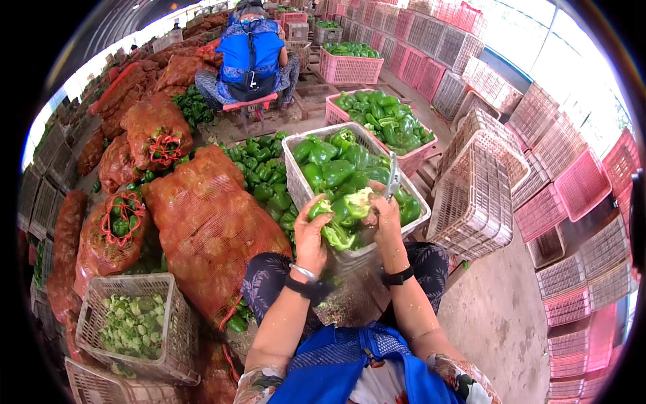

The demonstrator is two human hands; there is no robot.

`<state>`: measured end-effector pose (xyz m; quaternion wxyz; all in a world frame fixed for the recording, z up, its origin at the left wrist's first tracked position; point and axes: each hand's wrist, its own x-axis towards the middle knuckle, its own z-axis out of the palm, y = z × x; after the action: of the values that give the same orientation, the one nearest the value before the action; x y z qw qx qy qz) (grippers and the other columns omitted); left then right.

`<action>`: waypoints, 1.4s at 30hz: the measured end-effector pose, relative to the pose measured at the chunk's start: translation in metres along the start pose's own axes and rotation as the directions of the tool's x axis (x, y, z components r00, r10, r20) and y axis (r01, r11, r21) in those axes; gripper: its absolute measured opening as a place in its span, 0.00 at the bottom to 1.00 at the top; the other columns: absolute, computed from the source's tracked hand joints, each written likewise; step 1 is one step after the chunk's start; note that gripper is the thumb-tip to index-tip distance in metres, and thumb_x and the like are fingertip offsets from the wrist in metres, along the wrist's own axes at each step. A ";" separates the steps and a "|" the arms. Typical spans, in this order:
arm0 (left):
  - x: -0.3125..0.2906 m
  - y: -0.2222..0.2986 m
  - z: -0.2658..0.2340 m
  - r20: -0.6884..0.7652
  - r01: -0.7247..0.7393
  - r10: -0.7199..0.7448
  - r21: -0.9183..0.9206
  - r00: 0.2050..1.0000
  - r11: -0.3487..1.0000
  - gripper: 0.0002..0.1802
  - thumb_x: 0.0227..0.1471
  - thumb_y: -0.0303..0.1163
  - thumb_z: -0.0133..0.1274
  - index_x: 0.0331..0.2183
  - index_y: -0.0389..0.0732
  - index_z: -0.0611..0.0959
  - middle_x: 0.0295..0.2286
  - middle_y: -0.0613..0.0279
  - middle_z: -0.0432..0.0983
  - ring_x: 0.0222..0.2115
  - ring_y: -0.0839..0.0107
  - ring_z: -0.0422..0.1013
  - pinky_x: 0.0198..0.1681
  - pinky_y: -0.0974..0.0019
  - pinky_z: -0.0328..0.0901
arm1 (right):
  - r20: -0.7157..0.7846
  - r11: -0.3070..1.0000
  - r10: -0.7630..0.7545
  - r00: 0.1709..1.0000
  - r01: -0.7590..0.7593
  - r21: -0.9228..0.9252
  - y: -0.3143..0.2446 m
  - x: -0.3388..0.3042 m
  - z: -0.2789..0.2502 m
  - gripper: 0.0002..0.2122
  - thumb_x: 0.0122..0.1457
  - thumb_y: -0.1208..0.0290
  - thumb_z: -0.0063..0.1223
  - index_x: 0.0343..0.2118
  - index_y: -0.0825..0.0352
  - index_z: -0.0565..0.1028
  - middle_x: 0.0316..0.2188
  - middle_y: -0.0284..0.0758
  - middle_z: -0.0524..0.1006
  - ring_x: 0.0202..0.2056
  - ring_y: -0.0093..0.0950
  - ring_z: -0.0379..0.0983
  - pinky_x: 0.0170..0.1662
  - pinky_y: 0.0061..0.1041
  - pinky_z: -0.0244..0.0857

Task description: The person trims the stems off green peppers using a knife and places the trimmed peppers into a plastic crate.

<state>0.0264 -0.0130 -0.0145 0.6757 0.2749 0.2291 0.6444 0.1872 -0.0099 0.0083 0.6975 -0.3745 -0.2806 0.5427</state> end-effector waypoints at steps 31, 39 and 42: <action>-0.008 -0.043 0.029 -0.178 0.209 -0.228 -0.119 0.957 0.971 0.08 0.47 0.17 0.57 0.33 0.32 0.78 0.28 0.58 0.78 0.27 0.70 0.76 0.30 0.71 0.71 | 0.388 0.220 -0.623 0.679 0.628 -0.746 0.029 -0.010 -0.030 0.17 0.43 0.69 0.65 0.36 0.69 0.74 0.25 0.40 0.75 0.26 0.43 0.73 0.30 0.37 0.67; -0.005 -0.022 0.030 -0.001 0.366 -0.368 0.081 0.930 0.927 0.16 0.42 0.15 0.60 0.36 0.31 0.75 0.30 0.54 0.78 0.26 0.66 0.76 0.31 0.66 0.74 | 0.234 0.831 -0.089 0.968 0.201 -0.519 -0.016 -0.023 -0.035 0.12 0.50 0.75 0.58 0.38 0.72 0.76 0.26 0.26 0.76 0.28 0.14 0.69 0.33 0.18 0.66; -0.009 -0.024 0.028 0.033 0.302 -0.317 0.226 0.948 0.926 0.15 0.40 0.13 0.57 0.34 0.33 0.77 0.28 0.59 0.78 0.26 0.70 0.75 0.30 0.68 0.72 | 0.269 0.840 0.002 0.963 0.144 -0.522 -0.022 -0.028 -0.038 0.12 0.48 0.75 0.58 0.37 0.72 0.76 0.25 0.27 0.76 0.26 0.15 0.69 0.31 0.19 0.66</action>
<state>0.0628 -0.0244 -0.0100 0.7420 0.3297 0.3156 0.4910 0.2223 -0.0483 0.0060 0.5418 -0.4700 -0.5235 0.4598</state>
